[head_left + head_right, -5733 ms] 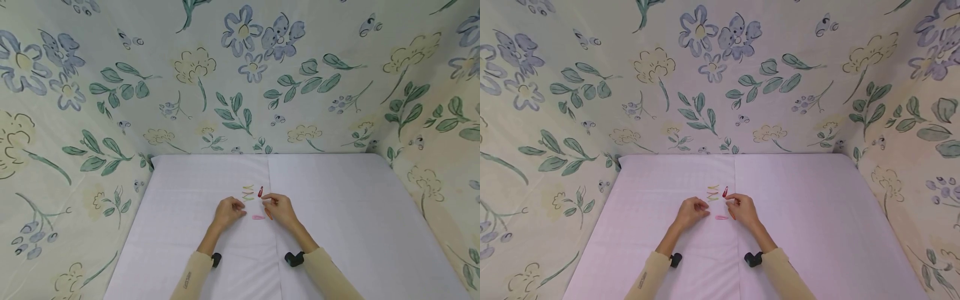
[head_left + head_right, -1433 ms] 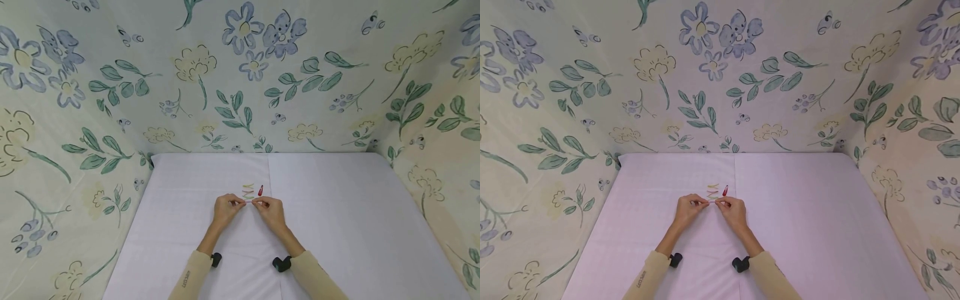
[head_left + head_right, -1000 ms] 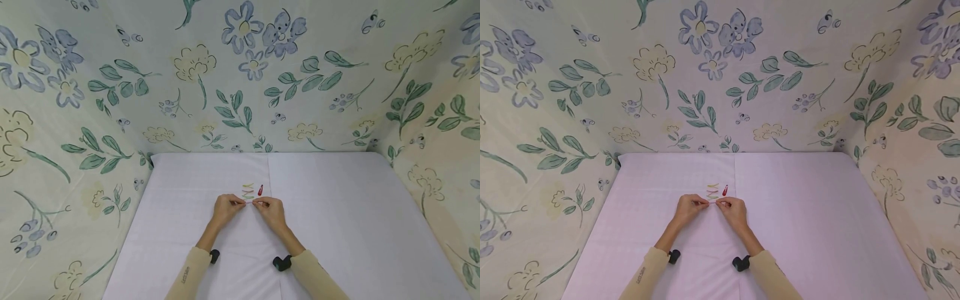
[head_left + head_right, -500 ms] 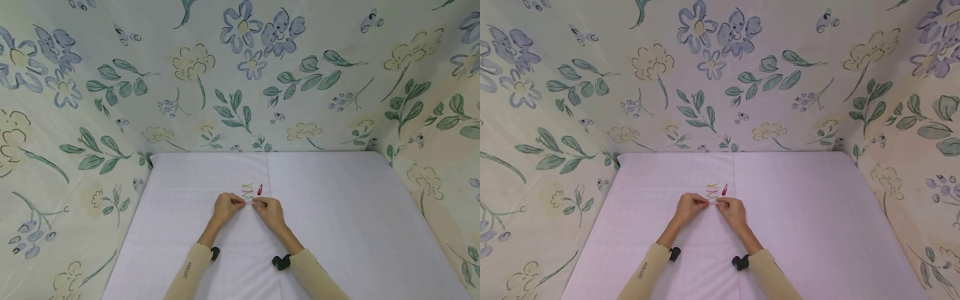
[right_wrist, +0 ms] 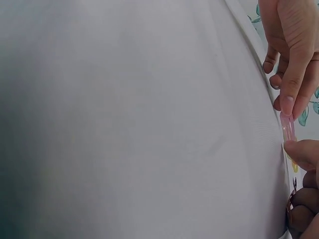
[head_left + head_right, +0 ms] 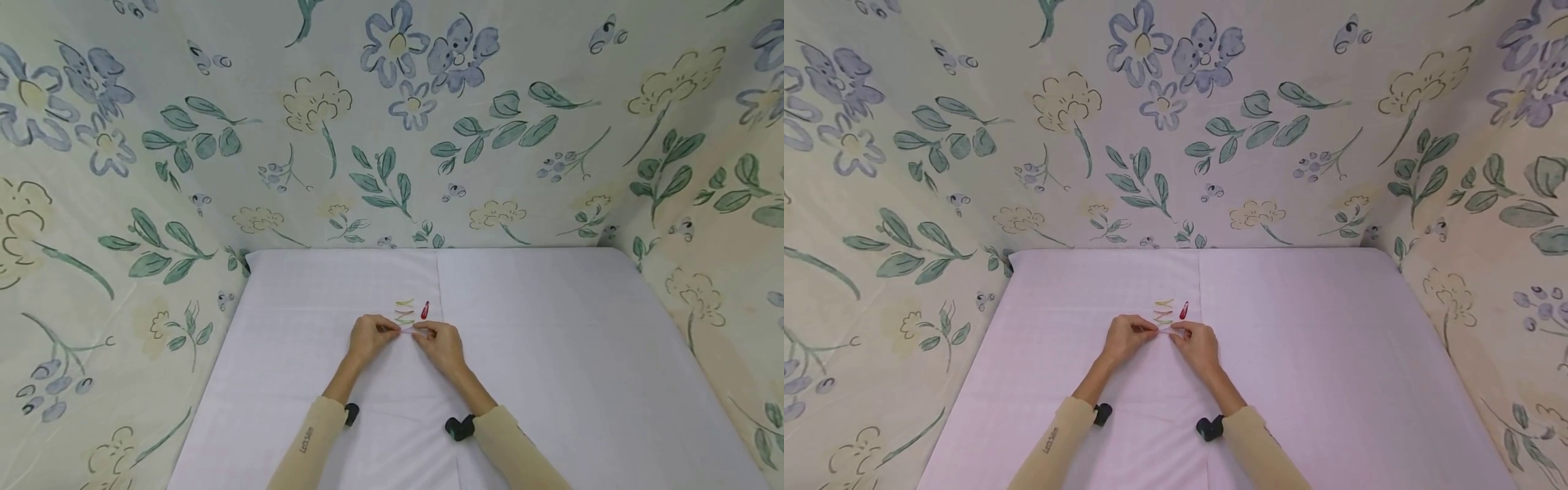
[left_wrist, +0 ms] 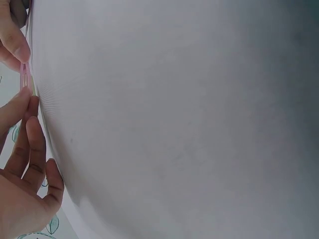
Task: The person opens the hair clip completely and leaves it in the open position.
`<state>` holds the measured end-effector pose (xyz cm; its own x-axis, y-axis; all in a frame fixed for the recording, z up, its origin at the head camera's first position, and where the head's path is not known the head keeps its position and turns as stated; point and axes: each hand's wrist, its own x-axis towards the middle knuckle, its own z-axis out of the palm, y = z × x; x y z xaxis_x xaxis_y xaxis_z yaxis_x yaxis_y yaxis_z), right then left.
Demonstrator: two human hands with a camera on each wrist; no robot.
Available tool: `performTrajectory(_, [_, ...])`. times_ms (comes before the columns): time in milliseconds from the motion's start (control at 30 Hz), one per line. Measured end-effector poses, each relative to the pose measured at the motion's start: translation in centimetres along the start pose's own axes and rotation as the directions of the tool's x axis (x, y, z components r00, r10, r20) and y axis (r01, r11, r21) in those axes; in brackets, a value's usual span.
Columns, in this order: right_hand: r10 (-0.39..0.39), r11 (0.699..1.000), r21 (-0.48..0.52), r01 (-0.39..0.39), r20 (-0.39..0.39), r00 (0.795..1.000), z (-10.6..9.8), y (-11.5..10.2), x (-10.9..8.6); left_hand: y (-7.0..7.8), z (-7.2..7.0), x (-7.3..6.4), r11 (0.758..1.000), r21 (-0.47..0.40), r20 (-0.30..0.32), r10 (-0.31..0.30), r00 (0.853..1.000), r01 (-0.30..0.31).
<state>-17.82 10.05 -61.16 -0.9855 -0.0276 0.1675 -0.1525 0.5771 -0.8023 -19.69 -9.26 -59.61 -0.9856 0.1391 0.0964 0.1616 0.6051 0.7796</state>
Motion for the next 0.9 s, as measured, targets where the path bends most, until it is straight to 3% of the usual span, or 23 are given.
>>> performTrajectory(500, [0.037, 0.999, 0.007, -0.038, 0.047, 0.998, -0.5, -0.2, -0.2, 0.5, -0.2, -0.2, 1.000, -0.003, -0.005, -0.014, 1.000, 0.014])
performTrajectory(900, [0.020, 0.994, 0.107, -0.012, -0.075, 0.997, -3.1, 0.5, -1.1, 0.4, -0.8, -1.2, 0.997, -0.012, -0.010, -0.073, 0.997, 0.072])
